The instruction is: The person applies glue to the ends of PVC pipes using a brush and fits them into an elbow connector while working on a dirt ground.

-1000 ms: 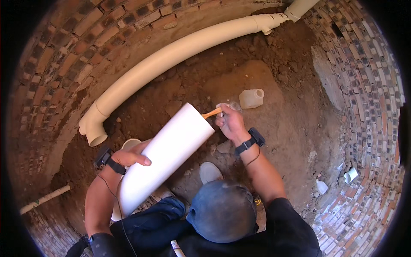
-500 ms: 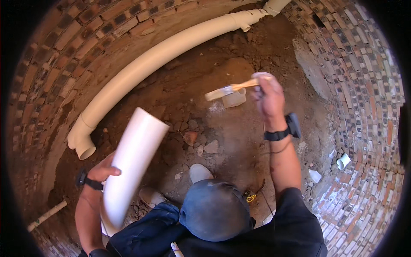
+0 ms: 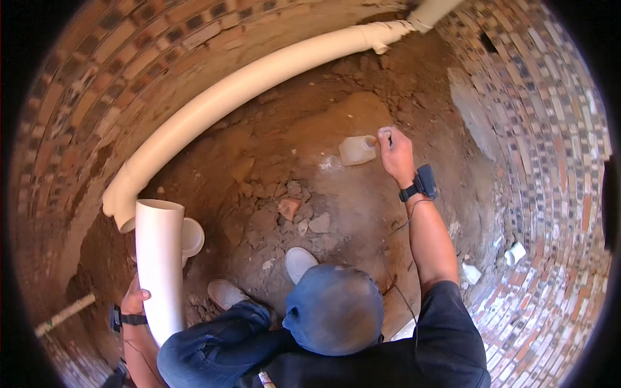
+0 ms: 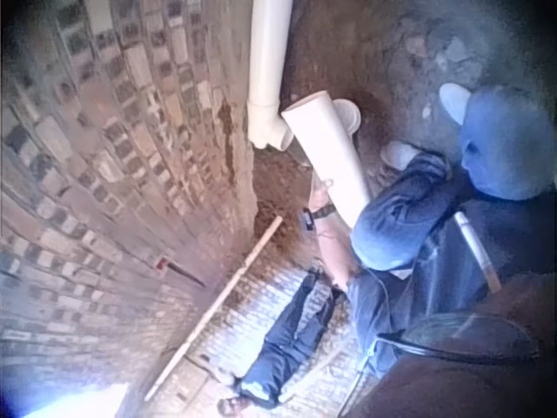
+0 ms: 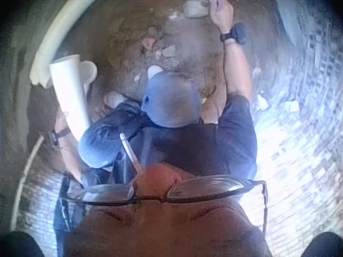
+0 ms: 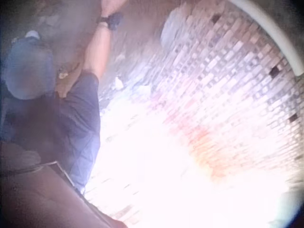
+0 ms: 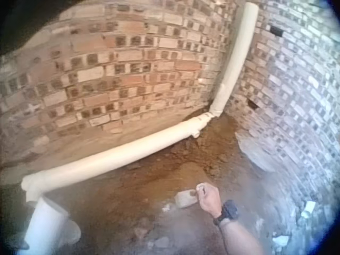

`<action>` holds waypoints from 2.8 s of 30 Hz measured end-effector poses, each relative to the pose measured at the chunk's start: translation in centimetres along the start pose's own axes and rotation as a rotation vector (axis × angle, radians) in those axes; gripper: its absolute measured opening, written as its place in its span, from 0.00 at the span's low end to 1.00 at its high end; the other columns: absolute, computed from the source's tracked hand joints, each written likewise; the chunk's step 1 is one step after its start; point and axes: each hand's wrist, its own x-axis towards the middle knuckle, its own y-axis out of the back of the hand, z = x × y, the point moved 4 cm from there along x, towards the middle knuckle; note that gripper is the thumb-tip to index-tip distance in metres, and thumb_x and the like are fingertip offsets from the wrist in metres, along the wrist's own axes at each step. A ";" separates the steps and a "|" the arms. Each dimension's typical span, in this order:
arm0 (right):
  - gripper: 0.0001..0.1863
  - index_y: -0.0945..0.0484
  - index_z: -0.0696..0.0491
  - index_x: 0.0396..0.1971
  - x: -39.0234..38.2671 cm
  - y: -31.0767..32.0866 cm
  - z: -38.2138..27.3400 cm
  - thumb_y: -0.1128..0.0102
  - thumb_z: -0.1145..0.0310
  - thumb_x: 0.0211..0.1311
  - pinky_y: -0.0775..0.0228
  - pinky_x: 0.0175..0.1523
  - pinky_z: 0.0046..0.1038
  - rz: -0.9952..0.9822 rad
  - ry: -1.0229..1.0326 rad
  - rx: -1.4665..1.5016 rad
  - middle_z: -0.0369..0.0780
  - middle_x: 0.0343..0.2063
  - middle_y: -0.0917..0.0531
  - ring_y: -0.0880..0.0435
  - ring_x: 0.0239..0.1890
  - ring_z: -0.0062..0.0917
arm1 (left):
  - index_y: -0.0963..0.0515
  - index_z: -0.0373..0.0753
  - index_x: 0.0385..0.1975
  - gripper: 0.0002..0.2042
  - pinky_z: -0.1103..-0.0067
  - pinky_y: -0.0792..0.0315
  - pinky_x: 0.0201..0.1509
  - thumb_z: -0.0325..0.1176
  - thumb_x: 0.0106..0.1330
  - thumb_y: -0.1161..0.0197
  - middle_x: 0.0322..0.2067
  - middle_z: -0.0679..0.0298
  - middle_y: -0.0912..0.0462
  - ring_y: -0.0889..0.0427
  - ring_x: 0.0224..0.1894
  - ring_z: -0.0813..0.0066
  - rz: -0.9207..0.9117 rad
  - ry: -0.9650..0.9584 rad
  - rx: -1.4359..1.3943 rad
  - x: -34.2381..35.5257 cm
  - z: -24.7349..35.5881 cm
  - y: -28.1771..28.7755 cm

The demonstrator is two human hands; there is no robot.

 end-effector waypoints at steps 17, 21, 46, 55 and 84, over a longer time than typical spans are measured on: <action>0.10 0.23 0.52 0.35 -3.0 1.9 8.1 0.49 0.63 0.73 0.46 0.21 0.21 0.362 -0.774 0.743 0.29 0.19 0.35 0.39 0.17 0.15 | 0.44 0.31 0.70 0.54 0.71 0.33 0.66 0.52 0.44 0.27 0.62 0.53 0.30 0.29 0.63 0.63 0.283 -0.062 -0.319 -6.2 -12.6 6.1; 0.10 0.24 0.52 0.37 -4.5 2.5 9.2 0.50 0.63 0.75 0.46 0.21 0.22 0.420 -0.891 0.997 0.29 0.20 0.34 0.40 0.17 0.16 | 0.45 0.31 0.70 0.55 0.71 0.33 0.65 0.54 0.44 0.27 0.62 0.53 0.30 0.29 0.62 0.63 0.307 -0.106 -0.307 -4.3 -14.6 7.4; 0.08 0.19 0.59 0.39 -13.2 -29.7 -38.4 0.40 0.71 0.66 0.26 0.41 0.38 -0.953 0.701 0.341 0.49 0.31 0.20 0.19 0.36 0.45 | 0.44 0.30 0.70 0.59 0.71 0.31 0.64 0.64 0.42 0.27 0.62 0.53 0.30 0.28 0.62 0.64 0.301 -0.269 -0.451 -1.8 -19.1 14.6; 0.10 0.21 0.59 0.42 -18.6 -28.5 -37.3 0.39 0.71 0.63 0.25 0.41 0.40 -1.028 0.706 0.290 0.48 0.34 0.21 0.20 0.37 0.46 | 0.40 0.29 0.67 0.56 0.71 0.26 0.59 0.61 0.42 0.23 0.58 0.53 0.26 0.23 0.57 0.64 0.295 -0.188 -0.663 -1.4 -23.3 13.5; 0.10 0.16 0.58 0.38 -12.7 -30.5 -29.9 0.37 0.71 0.59 0.22 0.46 0.39 -0.735 0.376 0.241 0.51 0.35 0.14 0.15 0.39 0.48 | 0.39 0.28 0.66 0.53 0.71 0.28 0.61 0.60 0.44 0.26 0.57 0.53 0.25 0.24 0.57 0.65 0.202 -0.262 -0.530 0.4 -19.1 7.5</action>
